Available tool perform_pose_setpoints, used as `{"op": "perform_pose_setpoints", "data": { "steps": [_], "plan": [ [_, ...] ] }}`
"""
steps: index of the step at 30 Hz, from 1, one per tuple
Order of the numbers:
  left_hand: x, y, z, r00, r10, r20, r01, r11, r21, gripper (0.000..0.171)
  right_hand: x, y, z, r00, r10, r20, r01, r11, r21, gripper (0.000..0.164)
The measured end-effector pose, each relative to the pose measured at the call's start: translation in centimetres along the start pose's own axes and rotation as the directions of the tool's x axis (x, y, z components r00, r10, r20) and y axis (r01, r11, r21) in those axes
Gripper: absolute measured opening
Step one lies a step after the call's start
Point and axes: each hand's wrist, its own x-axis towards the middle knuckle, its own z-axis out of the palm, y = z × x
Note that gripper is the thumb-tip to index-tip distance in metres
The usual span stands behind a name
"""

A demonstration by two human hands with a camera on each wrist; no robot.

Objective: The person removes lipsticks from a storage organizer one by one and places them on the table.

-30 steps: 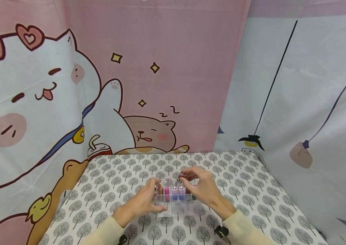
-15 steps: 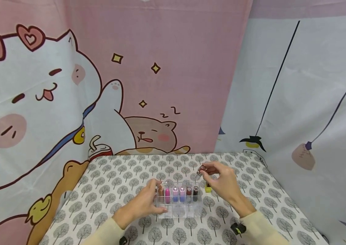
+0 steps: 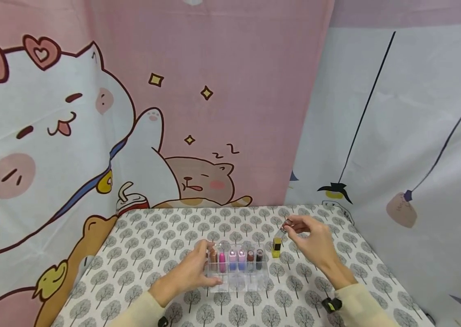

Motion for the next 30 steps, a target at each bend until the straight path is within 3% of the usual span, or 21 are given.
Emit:
{"op": "perform_pose_setpoints", "data": {
  "steps": [15,30],
  "plan": [
    [0.0,-0.1,0.0,1.000,0.010,0.000,-0.010,1.000,-0.003,0.102,-0.6,2.5,-0.5,1.000,0.013,-0.019,-0.014,0.998,-0.056,0.030],
    [0.0,-0.2,0.2,1.000,0.018,-0.001,-0.018,1.000,-0.008,0.105,-2.1,5.5,1.1,0.994,0.088,0.063,-0.082,0.991,-0.102,0.028]
  ]
}}
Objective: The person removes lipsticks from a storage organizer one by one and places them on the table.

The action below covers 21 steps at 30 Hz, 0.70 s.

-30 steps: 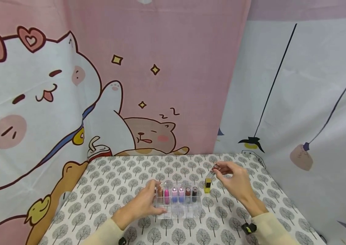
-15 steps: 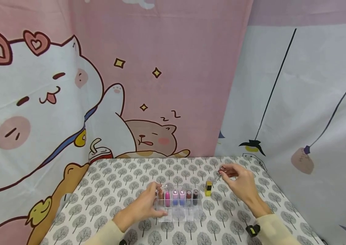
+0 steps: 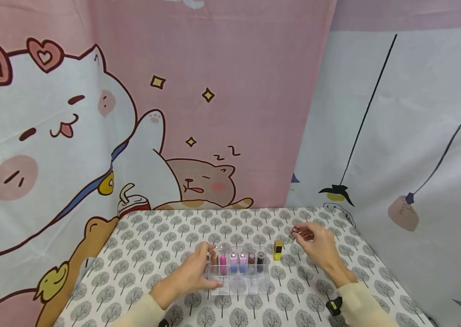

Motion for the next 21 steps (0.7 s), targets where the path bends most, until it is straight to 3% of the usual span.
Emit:
{"op": "perform_pose_setpoints", "data": {
  "steps": [4,8,13,21],
  "plan": [
    [0.1,-0.1,-0.1,1.000,-0.008,0.001,0.008,1.000,0.002,0.105,-0.2,0.6,0.6,1.000,-0.001,0.029,0.001,1.000,0.002,0.027],
    [0.2,-0.1,0.0,1.000,-0.015,0.005,0.015,1.000,-0.009,0.103,-0.3,1.2,0.7,0.994,0.049,0.101,-0.050,0.999,0.006,0.024],
    [0.3,0.1,0.0,1.000,-0.016,0.007,0.016,1.000,-0.012,0.102,-0.4,1.6,0.4,0.966,0.139,0.216,-0.149,0.988,0.028,0.025],
    [0.0,0.4,-0.2,1.000,-0.006,0.006,0.006,1.000,0.001,0.104,-0.9,1.7,1.4,0.943,0.151,0.296,-0.169,0.985,0.038,0.028]
  ]
}}
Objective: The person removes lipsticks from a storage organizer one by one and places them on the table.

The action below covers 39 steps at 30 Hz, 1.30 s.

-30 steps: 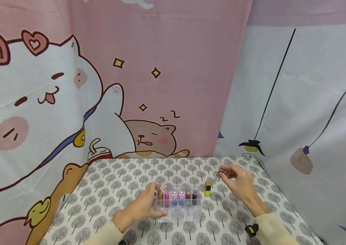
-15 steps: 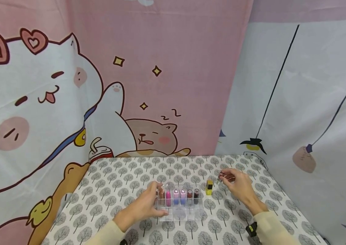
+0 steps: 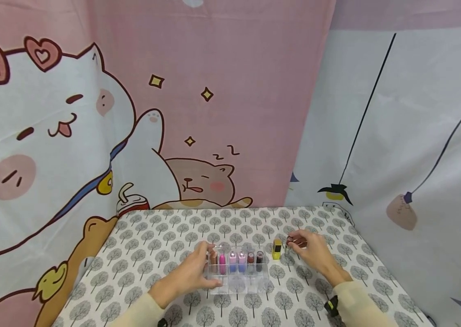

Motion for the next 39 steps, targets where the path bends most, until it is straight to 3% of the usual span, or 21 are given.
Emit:
{"op": "perform_pose_setpoints", "data": {
  "steps": [6,15,30,39],
  "plan": [
    [0.08,-0.17,0.01,1.000,-0.002,0.001,0.002,1.000,0.007,0.101,0.01,0.16,0.52,0.999,0.036,0.021,-0.037,0.999,0.016,0.032],
    [0.18,-0.50,0.09,1.000,-0.005,0.001,0.005,1.000,0.018,0.101,0.05,0.48,0.93,1.000,0.020,0.015,-0.020,1.000,-0.002,0.029],
    [0.02,-0.24,-0.06,1.000,0.005,0.000,-0.005,1.000,-0.008,0.100,-0.23,0.73,1.00,0.996,0.049,0.075,-0.051,0.998,0.022,0.031],
    [-0.17,-0.14,-0.04,1.000,0.006,-0.004,-0.006,1.000,-0.004,0.101,-0.50,0.74,0.69,0.994,0.027,0.105,-0.032,0.999,0.037,0.038]
  ]
}}
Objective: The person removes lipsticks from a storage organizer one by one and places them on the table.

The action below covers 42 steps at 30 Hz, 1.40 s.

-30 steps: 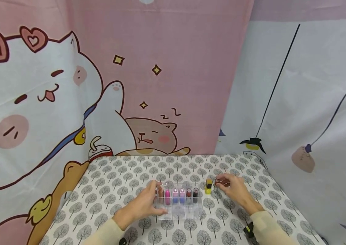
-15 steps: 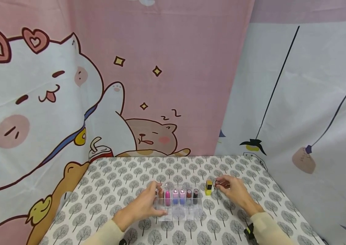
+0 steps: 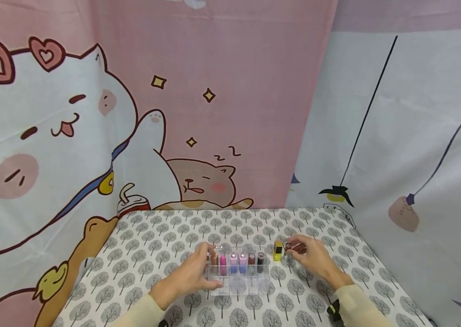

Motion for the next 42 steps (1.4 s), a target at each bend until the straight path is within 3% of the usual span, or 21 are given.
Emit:
{"op": "perform_pose_setpoints", "data": {
  "steps": [6,14,26,42],
  "plan": [
    [0.2,-0.1,0.3,1.000,0.001,0.003,-0.001,1.000,0.019,0.101,-0.1,-0.2,-0.4,1.000,-0.006,-0.006,0.006,1.000,0.016,0.048],
    [0.3,-0.4,0.2,1.000,-0.015,-0.002,0.015,1.000,0.023,0.101,0.1,-1.0,-1.0,0.996,-0.077,-0.048,0.073,0.995,-0.074,0.054],
    [0.0,-0.3,0.1,1.000,-0.006,0.007,0.006,1.000,0.005,0.099,-0.5,-4.0,-1.5,0.978,-0.183,-0.100,0.169,0.976,-0.134,0.050],
    [0.2,-0.6,0.2,1.000,-0.024,0.013,0.024,1.000,0.021,0.100,-0.2,-7.2,-0.8,0.958,-0.281,-0.053,0.270,0.949,-0.163,0.051]
  ]
}}
